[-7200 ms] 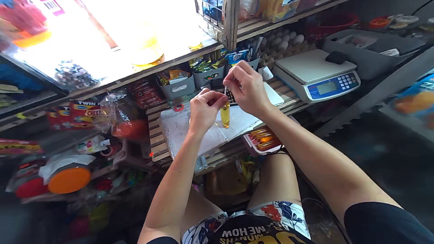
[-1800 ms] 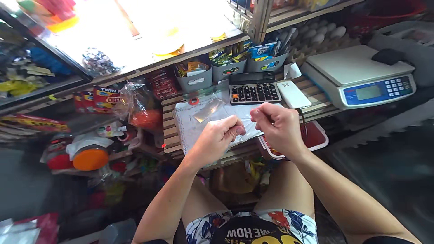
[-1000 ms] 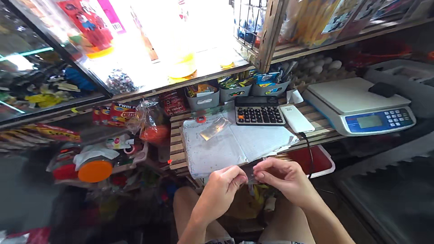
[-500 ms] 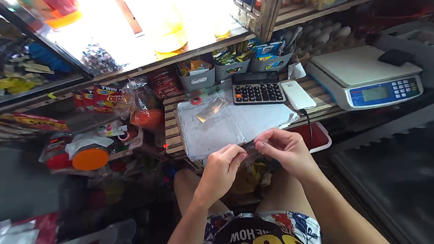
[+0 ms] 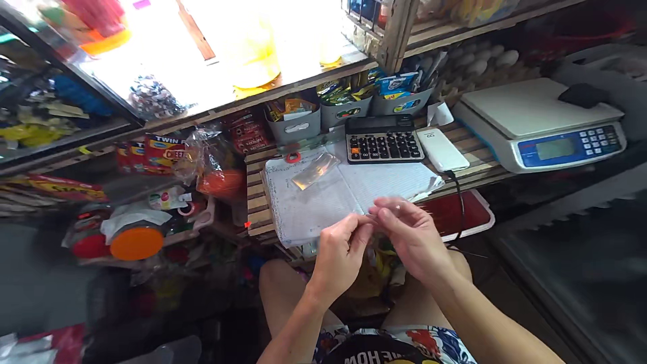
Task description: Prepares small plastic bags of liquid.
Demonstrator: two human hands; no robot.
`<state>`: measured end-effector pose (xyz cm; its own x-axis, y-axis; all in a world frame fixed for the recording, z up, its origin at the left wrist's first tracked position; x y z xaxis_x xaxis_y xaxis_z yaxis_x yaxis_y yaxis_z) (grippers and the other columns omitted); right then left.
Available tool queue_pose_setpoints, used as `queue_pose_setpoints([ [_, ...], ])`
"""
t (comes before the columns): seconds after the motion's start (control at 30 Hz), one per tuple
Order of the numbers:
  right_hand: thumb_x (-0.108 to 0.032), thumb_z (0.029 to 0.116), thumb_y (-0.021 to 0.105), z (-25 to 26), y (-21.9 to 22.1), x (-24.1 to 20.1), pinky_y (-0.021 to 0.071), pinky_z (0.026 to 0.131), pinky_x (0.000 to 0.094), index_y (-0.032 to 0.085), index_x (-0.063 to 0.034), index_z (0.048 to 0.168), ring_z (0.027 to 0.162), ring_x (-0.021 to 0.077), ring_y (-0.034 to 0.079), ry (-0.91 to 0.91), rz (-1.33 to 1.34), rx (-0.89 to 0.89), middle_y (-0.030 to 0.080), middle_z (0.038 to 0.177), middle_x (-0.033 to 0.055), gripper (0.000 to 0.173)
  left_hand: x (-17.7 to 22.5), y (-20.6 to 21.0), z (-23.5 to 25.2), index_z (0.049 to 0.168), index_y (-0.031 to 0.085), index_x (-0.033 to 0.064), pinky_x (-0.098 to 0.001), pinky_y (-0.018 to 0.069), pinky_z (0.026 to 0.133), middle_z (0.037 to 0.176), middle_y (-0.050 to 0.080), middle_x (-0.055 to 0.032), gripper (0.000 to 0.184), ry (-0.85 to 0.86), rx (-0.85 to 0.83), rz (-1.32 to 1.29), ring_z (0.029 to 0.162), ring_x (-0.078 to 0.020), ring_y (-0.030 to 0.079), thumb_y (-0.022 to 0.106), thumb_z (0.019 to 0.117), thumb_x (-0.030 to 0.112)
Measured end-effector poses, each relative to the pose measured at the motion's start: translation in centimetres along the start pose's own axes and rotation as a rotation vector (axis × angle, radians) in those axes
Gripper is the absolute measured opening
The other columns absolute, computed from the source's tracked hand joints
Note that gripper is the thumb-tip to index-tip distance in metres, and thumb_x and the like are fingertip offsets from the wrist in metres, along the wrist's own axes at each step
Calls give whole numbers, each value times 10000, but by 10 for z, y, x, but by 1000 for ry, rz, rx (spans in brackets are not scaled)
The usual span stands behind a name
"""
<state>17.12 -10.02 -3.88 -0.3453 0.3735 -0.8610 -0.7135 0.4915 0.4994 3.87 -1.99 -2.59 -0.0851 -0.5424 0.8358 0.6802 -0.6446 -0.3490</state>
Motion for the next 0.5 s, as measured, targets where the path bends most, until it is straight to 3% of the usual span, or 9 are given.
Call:
queue_pose_setpoints([
  [0.03, -20, 901, 725, 2, -2, -1, 613, 836, 299, 751, -77, 923, 848, 119, 727, -36, 23, 72, 756, 896, 38, 67, -1, 3, 1, 1053, 709, -15, -210, 581, 740, 892, 713, -50, 196, 1, -69, 1, 781, -54, 677, 576, 1038, 128],
  [0.1, -14, 887, 729, 9, -11, -8, 610, 817, 285, 725, -127, 805, 778, 85, 703, -104, 16, 96, 729, 805, -11, 139, 0, 0, 11, 1097, 707, -9, -238, 581, 803, 945, 723, -68, 243, 17, -206, 44, 847, -78, 691, 586, 1044, 195],
  [0.17, -68, 870, 769, 12, -21, -19, 604, 757, 239, 747, -137, 835, 756, 58, 698, -144, -80, 20, 741, 817, -26, 79, 4, -16, 40, 1138, 705, -19, -274, 585, 863, 1021, 724, -100, 259, 81, -160, 158, 925, -115, 703, 592, 1034, 189],
  [0.2, -88, 889, 759, 11, -25, -24, 604, 741, 221, 767, -126, 907, 780, 58, 711, -153, -128, -25, 759, 864, -20, 43, 5, -28, 61, 1144, 708, -22, -295, 583, 864, 1045, 722, -114, 247, 111, -80, 218, 939, -134, 701, 597, 1023, 162],
  [0.3, -129, 956, 676, 5, -35, -34, 614, 789, 252, 763, -108, 1065, 884, 105, 730, -159, -165, -108, 765, 976, 19, 142, 11, -64, 142, 1274, 623, -21, -404, 565, 927, 1239, 666, -178, 299, 115, 104, 314, 1089, -236, 675, 588, 1022, 136],
  [0.4, -195, 936, 690, -2, -44, -39, 609, 798, 260, 780, -162, 1034, 884, 103, 723, -214, -176, -103, 762, 974, 6, 137, 19, -88, 239, 1428, 502, -23, -457, 520, 1017, 1417, 549, -243, 443, -5, 215, 331, 1235, -326, 608, 579, 1013, 109],
  [0.5, -220, 938, 694, -11, -52, -44, 592, 814, 244, 785, -175, 1032, 892, 76, 710, -284, -232, -87, 762, 976, -20, 138, 9, -104, 320, 1549, 347, -17, -505, 417, 1122, 1553, 391, -280, 663, -48, 284, 278, 1394, -403, 448, 595, 934, -2],
])
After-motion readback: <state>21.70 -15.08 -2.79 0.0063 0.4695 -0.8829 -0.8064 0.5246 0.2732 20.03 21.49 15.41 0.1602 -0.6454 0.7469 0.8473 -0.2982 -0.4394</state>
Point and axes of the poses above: each hand's wrist, its own z-axis towards the middle knuckle, its own y-axis out of the palm, x = y × z, the point moved 3 cm from there along z, towards the middle knuckle
